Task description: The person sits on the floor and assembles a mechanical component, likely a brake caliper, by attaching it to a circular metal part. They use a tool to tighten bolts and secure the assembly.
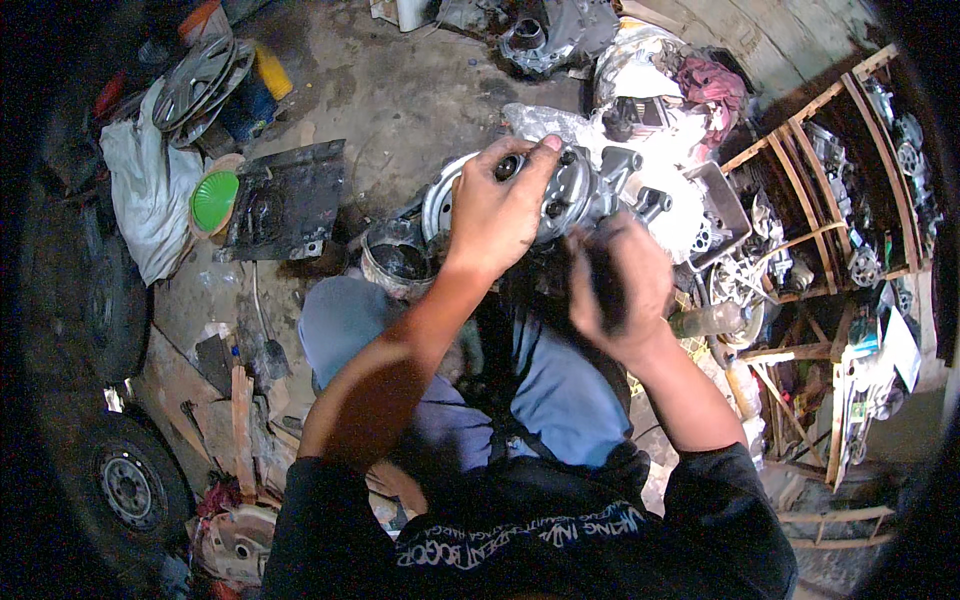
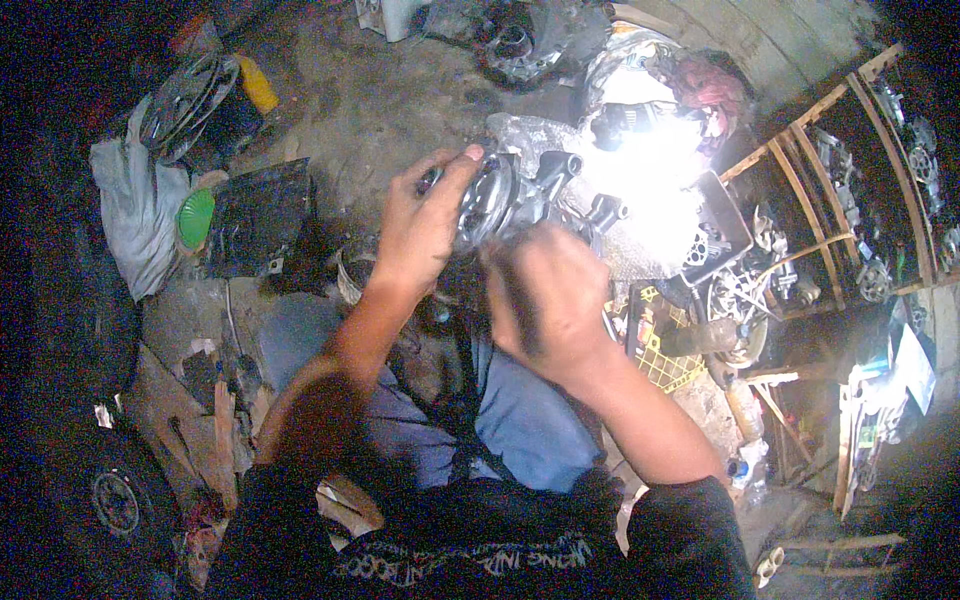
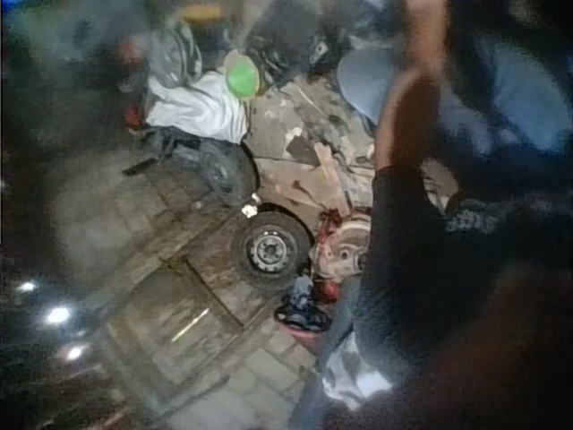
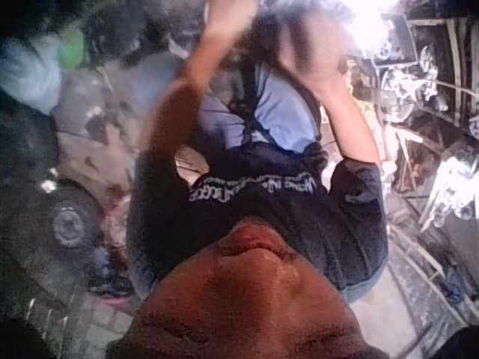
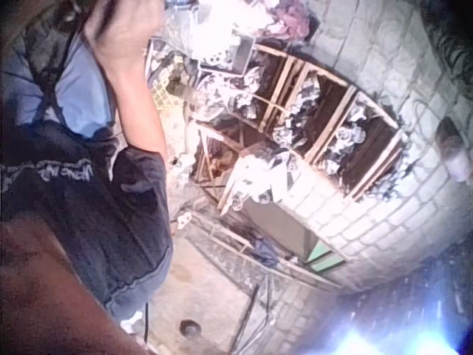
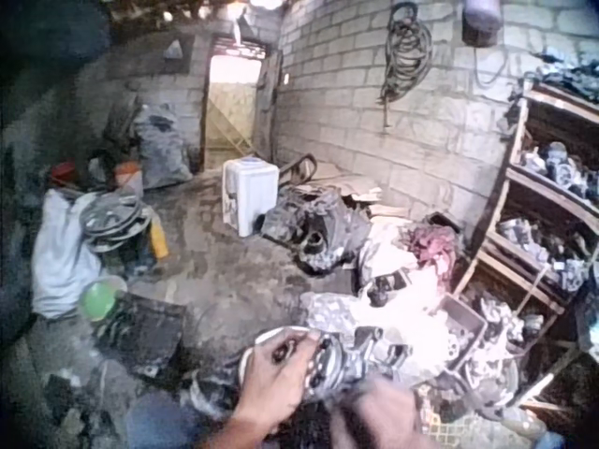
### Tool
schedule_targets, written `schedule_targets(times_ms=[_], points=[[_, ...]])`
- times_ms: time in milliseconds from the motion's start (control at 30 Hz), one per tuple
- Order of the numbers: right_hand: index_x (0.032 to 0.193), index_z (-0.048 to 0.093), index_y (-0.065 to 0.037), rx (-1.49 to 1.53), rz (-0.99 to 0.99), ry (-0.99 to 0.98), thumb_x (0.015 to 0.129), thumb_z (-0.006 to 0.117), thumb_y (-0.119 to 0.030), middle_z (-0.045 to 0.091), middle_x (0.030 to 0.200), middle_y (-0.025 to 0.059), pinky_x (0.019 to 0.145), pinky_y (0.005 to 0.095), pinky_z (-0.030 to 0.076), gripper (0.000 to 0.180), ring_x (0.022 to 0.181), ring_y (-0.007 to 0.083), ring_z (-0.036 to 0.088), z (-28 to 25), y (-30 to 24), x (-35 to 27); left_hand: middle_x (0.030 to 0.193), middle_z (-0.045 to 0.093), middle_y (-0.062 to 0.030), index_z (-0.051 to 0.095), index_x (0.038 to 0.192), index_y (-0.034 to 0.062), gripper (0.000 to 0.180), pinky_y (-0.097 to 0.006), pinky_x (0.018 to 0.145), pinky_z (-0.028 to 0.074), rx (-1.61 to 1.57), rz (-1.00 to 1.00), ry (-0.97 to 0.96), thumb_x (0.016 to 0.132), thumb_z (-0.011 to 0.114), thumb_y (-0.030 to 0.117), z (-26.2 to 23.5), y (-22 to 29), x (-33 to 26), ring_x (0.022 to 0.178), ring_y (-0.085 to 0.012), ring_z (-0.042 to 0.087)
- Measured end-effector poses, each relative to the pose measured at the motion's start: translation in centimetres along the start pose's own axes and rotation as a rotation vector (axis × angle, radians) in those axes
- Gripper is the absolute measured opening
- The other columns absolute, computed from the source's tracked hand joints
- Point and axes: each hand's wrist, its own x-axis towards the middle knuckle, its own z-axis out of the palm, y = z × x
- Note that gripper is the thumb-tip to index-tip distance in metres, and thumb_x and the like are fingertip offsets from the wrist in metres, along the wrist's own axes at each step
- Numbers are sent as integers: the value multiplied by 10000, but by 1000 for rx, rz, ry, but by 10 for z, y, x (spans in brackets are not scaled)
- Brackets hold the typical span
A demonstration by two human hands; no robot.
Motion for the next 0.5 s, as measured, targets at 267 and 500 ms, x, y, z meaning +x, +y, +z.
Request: schedule_targets(times_ms=[267, 500], points=[[927, 628, 13, 16, -7, -50, 708, 719, 55, 587, 766, 156, 566, 435, 462, 241, 653, 351, 585, 1, -2, 3, 814, 742, -121, 750, 973, -26, 424, -323, 756, 510, -93, -5, -43, 917, 715, 392, -3, -1, 2, 762, -134, 627], [849, 593, -6, -18, 52, -18, 741, 719, 58, 556, 743, 153, 559, 439, 447, 178, 630, 347, 562, -2, -1, 6, 757, 709, -97, 741, 924, -41, 476, -310, 709, 499, -104, -6, -38, 916, 706, 434, -3, -1, 4, 714, -130, 597]])
